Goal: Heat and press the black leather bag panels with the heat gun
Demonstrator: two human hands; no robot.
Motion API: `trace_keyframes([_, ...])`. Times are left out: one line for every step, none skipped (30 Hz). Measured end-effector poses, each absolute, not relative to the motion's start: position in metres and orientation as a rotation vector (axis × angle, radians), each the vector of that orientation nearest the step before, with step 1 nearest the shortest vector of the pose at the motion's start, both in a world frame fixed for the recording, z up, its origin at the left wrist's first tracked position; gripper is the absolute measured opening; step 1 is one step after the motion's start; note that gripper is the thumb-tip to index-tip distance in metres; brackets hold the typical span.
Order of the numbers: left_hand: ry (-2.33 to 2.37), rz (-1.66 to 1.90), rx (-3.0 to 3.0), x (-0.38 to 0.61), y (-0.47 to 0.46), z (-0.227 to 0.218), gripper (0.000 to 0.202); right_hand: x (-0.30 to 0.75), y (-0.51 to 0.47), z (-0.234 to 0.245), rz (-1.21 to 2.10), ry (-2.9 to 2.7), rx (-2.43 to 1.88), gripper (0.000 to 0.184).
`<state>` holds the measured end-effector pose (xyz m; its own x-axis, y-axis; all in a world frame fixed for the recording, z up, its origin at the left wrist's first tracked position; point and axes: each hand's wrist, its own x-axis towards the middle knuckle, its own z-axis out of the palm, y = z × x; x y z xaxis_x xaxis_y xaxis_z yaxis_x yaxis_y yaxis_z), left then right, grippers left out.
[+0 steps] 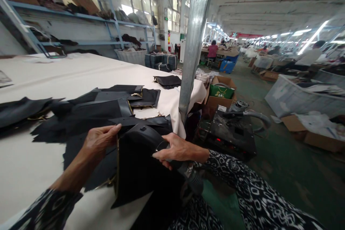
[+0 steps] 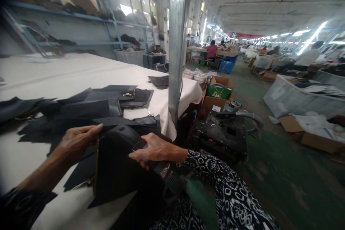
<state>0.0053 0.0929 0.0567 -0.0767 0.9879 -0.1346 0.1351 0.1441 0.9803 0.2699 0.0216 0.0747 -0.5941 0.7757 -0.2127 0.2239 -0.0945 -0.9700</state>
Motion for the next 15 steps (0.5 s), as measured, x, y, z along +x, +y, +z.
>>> trace_keyframes([1.388,1.071,1.138,0.005,0.09,0.055,0.056,0.266,0.024,0.073,1.696,-1.772,-1.067,0.028])
trace_keyframes([1.365,1.064,1.112,0.006,0.086,0.055,0.058,0.262,0.027,0.073,1.657,-1.783,-1.045,0.027])
trace_keyframes([1.354,1.064,1.084,0.007,0.082,0.054,0.06,0.259,0.031,0.073,1.621,-1.787,-1.023,0.026])
trace_keyframes([1.349,1.073,1.055,0.008,0.077,0.054,0.062,0.257,0.034,0.075,1.597,-1.775,-1.007,0.025])
trace_keyframes([1.351,1.092,1.021,0.008,0.074,0.053,0.064,0.256,0.036,0.079,1.585,-1.747,-1.0,0.025])
trace_keyframes([1.354,1.111,0.984,0.008,0.071,0.053,0.065,0.256,0.037,0.083,1.582,-1.709,-1.009,0.024])
trace_keyframes([1.36,1.131,0.947,0.007,0.068,0.052,0.065,0.258,0.037,0.088,1.584,-1.67,-1.027,0.023])
trace_keyframes([1.364,1.151,0.917,0.006,0.067,0.05,0.065,0.261,0.036,0.094,1.587,-1.639,-1.046,0.022])
trace_keyframes([1.369,1.169,0.892,0.003,0.067,0.049,0.065,0.265,0.033,0.099,1.586,-1.627,-1.06,0.021])
trace_keyframes([1.372,1.183,0.875,0.001,0.067,0.047,0.064,0.27,0.029,0.102,1.584,-1.634,-1.07,0.02])
trace_keyframes([1.373,1.197,0.865,-0.001,0.068,0.045,0.063,0.275,0.024,0.105,1.588,-1.655,-1.074,0.02])
trace_keyframes([1.371,1.211,0.86,-0.003,0.069,0.043,0.063,0.279,0.018,0.105,1.602,-1.684,-1.071,0.021])
trace_keyframes([1.369,1.219,0.857,-0.005,0.069,0.042,0.062,0.283,0.013,0.104,1.627,-1.708,-1.068,0.021])
trace_keyframes([1.368,1.225,0.856,-0.006,0.07,0.041,0.061,0.285,0.009,0.101,1.66,-1.717,-1.078,0.022])
trace_keyframes([1.37,1.229,0.859,-0.006,0.07,0.039,0.061,0.286,0.005,0.096,1.699,-1.709,-1.094,0.023])
